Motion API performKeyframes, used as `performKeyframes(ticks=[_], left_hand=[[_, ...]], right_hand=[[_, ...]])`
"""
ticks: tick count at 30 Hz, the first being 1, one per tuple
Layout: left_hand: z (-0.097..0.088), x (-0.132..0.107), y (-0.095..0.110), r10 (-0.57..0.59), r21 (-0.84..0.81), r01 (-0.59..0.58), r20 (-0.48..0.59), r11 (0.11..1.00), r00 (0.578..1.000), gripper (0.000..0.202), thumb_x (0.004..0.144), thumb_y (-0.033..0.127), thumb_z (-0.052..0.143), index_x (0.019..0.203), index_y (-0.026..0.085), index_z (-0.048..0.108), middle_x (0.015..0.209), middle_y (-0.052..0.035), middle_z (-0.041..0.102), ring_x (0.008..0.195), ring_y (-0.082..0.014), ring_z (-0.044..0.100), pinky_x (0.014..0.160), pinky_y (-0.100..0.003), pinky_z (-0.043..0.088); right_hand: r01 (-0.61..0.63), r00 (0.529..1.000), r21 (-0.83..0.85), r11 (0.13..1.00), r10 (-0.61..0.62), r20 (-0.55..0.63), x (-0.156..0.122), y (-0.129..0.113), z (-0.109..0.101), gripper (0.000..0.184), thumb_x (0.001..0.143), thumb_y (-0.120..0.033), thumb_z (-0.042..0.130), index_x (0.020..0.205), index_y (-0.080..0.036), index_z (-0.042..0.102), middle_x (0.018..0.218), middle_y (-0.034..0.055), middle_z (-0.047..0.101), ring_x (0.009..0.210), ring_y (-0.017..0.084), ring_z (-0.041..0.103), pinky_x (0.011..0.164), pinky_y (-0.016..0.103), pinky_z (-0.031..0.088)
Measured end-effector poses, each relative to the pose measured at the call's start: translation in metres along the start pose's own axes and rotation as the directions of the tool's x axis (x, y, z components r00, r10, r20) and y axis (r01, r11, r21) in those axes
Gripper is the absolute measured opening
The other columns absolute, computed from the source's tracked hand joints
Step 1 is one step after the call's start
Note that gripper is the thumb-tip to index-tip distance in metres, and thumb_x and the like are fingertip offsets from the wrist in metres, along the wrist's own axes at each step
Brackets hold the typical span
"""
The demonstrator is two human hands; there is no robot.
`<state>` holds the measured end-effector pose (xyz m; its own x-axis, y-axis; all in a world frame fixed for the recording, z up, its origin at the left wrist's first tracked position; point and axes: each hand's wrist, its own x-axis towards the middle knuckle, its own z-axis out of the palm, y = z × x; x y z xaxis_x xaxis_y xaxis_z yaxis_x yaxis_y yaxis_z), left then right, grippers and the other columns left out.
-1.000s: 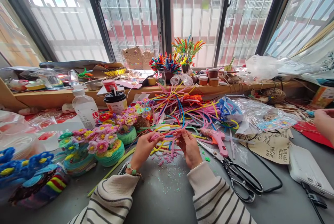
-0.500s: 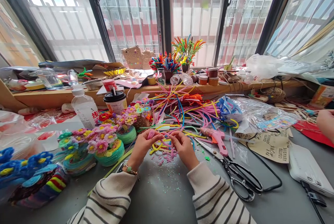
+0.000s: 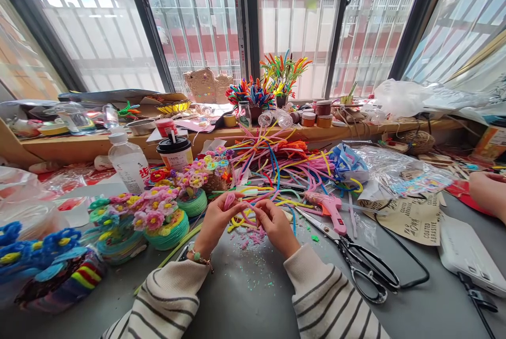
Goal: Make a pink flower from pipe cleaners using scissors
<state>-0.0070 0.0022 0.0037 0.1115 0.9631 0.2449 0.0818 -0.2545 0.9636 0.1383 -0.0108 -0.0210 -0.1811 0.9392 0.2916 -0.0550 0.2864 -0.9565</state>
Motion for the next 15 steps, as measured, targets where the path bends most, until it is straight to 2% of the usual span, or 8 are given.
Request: performKeyframes(ticks=[3, 6, 10, 13, 15], left_hand=[[0.0, 0.001, 0.0, 0.003, -0.007, -0.003, -0.028, 1.0, 1.0, 0.03, 0.058, 0.034, 0.064, 0.08, 0.015, 0.059, 0.066, -0.0004, 0.059, 0.059, -0.0127, 0.052, 0.054, -0.021, 0.041], [0.0, 0.002, -0.002, -0.037, -0.045, 0.034, -0.073, 0.998, 0.997, 0.027, 0.061, 0.036, 0.062, 0.079, 0.015, 0.058, 0.067, -0.0006, 0.059, 0.058, -0.011, 0.05, 0.051, -0.019, 0.038], [0.003, 0.003, -0.002, -0.131, -0.167, 0.12, -0.059, 0.979, 0.99, 0.026, 0.066, 0.039, 0.058, 0.077, 0.015, 0.055, 0.055, 0.0037, 0.053, 0.039, -0.0033, 0.03, 0.038, -0.016, 0.023], [0.003, 0.002, 0.002, -0.166, -0.291, 0.144, -0.051, 0.946, 0.985, 0.028, 0.062, 0.038, 0.061, 0.074, 0.014, 0.056, 0.053, 0.0044, 0.052, 0.037, -0.0017, 0.024, 0.037, -0.017, 0.018], [0.002, 0.002, 0.004, -0.174, -0.347, 0.136, -0.083, 0.928, 0.981, 0.028, 0.06, 0.038, 0.063, 0.068, 0.012, 0.057, 0.051, 0.0039, 0.05, 0.038, -0.0015, 0.023, 0.037, -0.017, 0.017]], right_hand=[[-0.042, 0.999, 0.065, 0.997, 0.041, 0.012, -0.001, -0.002, 0.001, 0.023, 0.074, -0.039, 0.051, 0.076, -0.016, 0.048, 0.052, -0.0053, 0.047, 0.043, 0.007, 0.04, 0.041, 0.019, 0.031], [-0.092, 0.993, 0.241, 0.966, 0.107, -0.05, -0.001, -0.004, 0.0, 0.024, 0.071, -0.039, 0.055, 0.078, -0.017, 0.047, 0.059, -0.004, 0.054, 0.047, 0.007, 0.047, 0.047, 0.02, 0.04], [-0.096, 0.97, 0.438, 0.894, 0.182, -0.159, 0.0, -0.007, -0.003, 0.024, 0.068, -0.036, 0.06, 0.078, -0.018, 0.047, 0.071, -0.0034, 0.056, 0.056, 0.008, 0.055, 0.056, 0.022, 0.046], [-0.12, 0.974, 0.426, 0.897, 0.189, -0.124, 0.001, -0.008, -0.005, 0.025, 0.067, -0.036, 0.06, 0.08, -0.019, 0.048, 0.072, -0.0026, 0.057, 0.06, 0.009, 0.058, 0.057, 0.023, 0.048], [-0.157, 0.983, 0.319, 0.935, 0.18, -0.045, 0.002, -0.009, -0.01, 0.025, 0.068, -0.038, 0.057, 0.081, -0.018, 0.049, 0.072, -0.001, 0.058, 0.059, 0.012, 0.059, 0.056, 0.026, 0.049]])
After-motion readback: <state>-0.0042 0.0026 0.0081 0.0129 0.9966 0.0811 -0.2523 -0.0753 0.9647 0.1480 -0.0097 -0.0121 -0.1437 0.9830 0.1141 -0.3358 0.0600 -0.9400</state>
